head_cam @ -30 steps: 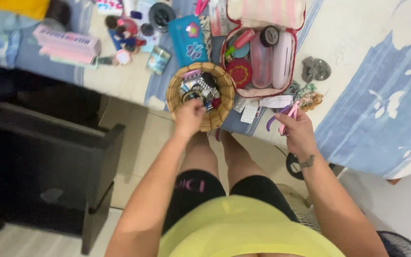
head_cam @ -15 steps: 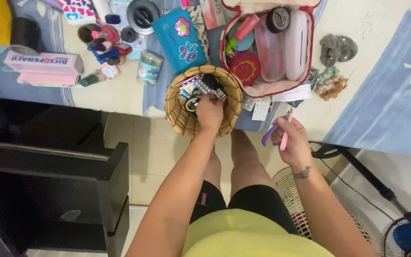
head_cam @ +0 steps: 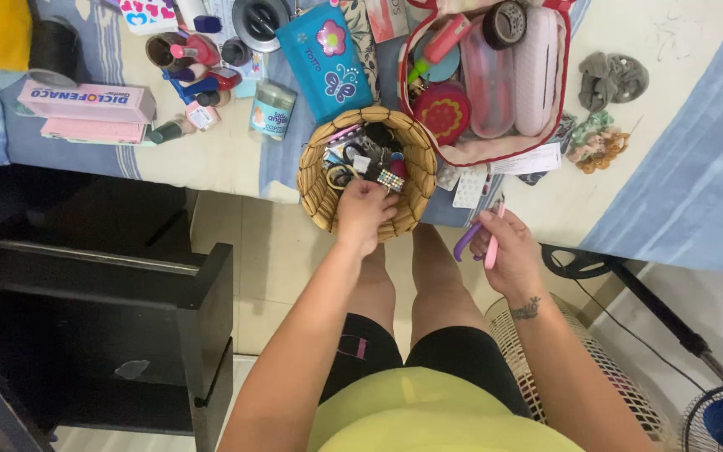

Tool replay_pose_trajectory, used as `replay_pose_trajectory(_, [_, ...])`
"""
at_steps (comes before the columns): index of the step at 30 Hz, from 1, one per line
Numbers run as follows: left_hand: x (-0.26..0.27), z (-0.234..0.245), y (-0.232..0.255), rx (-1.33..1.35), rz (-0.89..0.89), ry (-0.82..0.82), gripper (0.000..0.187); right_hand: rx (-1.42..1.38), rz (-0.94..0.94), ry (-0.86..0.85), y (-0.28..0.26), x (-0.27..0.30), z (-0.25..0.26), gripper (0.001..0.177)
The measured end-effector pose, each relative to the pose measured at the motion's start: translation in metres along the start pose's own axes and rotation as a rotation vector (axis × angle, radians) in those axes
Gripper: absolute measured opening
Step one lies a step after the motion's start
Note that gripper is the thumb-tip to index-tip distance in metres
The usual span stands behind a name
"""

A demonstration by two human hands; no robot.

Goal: Organizing small personal items into a basket and placing objects into a nightstand drawer.

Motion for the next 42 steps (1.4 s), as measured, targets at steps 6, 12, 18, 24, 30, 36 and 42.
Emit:
replay_pose_trajectory(6, [0.041,0.01,0.048,0.089,-0.052,-0.051,0.027,0.079,-0.051,-0.07,0.0,-0.012,-0.018,0.013])
replay_pose_trajectory(12, [0.074,0.038,0.139,-0.36,-0.749,-0.029,0.028,0.416,-0.016,-0.031,0.009,-0.027,-0.036,0.012])
replay_pose_trajectory(18, [0.053,0.037,0.213,-0.888,-1.175,0.1,0.028,0.701,0.03,-0.151,0.017,-0.037,-0.063,0.022])
replay_pose_trajectory(24, [0.022,0.034,0.212,-0.988,-1.167,0.062,0.022,0.795,-0.03,-0.157,0.016,-0.033,-0.088,0.026])
replay_pose_trajectory(30, [0.012,0.008,0.214,-1.255,-1.178,-0.099,0.027,0.766,-0.029,-0.175,0.018,-0.038,-0.088,0.023])
replay_pose_trajectory(36, [-0.001,0.01,0.225,-1.248,-0.947,-0.171,0.029,0.733,-0.022,-0.2,0.021,-0.046,-0.084,0.02])
replay_pose_trajectory(42, [0.043,0.032,0.213,-1.014,-1.209,-0.008,0.036,0.693,0.044,-0.2,0.024,-0.046,-0.064,0.019])
Point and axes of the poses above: each hand's wrist, its own x-axis away from the middle knuckle, its own z-axis out of the back of the hand, y = z × x, the point moved 5 cm from there along -x, towards the middle knuckle, and after that the axes turned 9 degrees about -z, right-handed, at the moved point
